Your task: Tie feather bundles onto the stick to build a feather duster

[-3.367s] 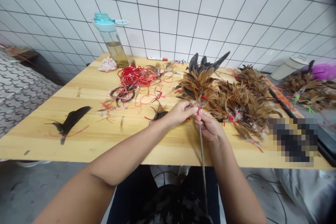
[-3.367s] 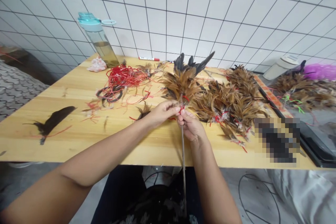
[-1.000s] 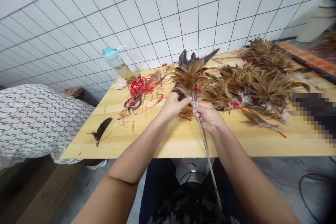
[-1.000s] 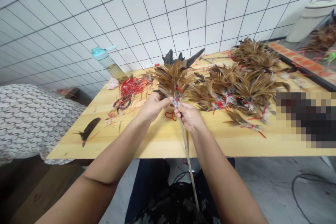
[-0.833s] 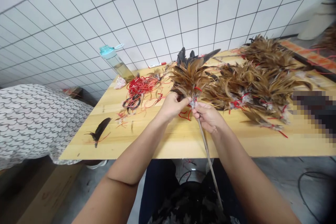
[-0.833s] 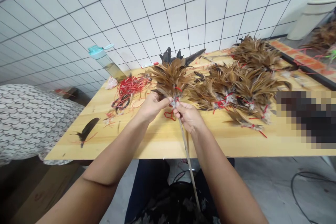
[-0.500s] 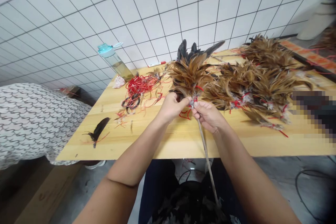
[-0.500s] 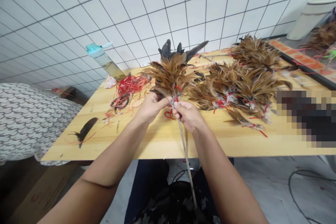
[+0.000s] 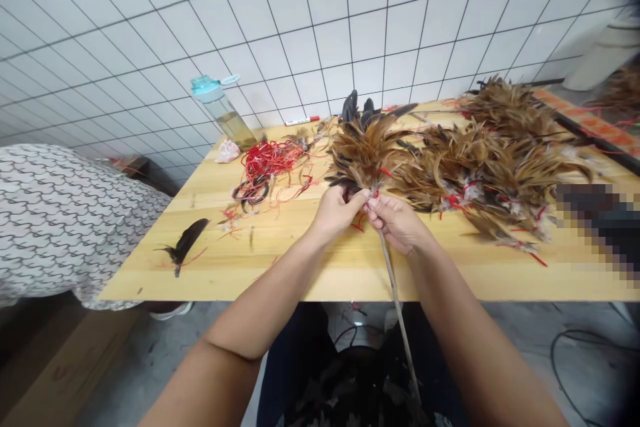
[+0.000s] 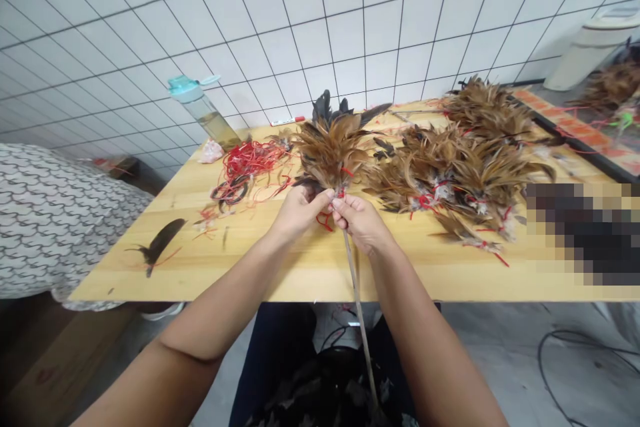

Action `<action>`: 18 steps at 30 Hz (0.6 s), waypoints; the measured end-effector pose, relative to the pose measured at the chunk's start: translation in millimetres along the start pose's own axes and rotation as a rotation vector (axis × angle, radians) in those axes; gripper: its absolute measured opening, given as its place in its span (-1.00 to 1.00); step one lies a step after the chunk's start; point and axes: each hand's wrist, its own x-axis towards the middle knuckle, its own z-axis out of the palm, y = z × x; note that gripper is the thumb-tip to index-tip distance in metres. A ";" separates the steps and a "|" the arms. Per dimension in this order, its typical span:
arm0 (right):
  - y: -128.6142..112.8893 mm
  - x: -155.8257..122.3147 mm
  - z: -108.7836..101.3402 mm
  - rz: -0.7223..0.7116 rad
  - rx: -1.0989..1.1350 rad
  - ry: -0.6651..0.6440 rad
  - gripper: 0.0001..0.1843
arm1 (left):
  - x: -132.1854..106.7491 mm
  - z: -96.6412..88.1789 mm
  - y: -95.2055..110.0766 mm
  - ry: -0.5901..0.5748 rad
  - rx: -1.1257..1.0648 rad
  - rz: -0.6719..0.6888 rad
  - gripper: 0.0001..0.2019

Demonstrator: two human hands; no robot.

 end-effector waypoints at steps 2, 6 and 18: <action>0.1 0.3 -0.5 -0.004 0.006 0.032 -0.54 | -2.5 -1.5 -2.0 -0.051 -0.041 0.035 -0.62; -1.6 0.3 -2.4 -0.037 0.009 0.073 -0.54 | -12.8 -7.3 -3.1 -0.332 -0.196 -0.006 -0.54; -1.0 -4.2 -11.2 -0.053 -0.204 0.331 -0.61 | -0.9 -37.3 -4.5 -0.186 0.096 0.033 -0.74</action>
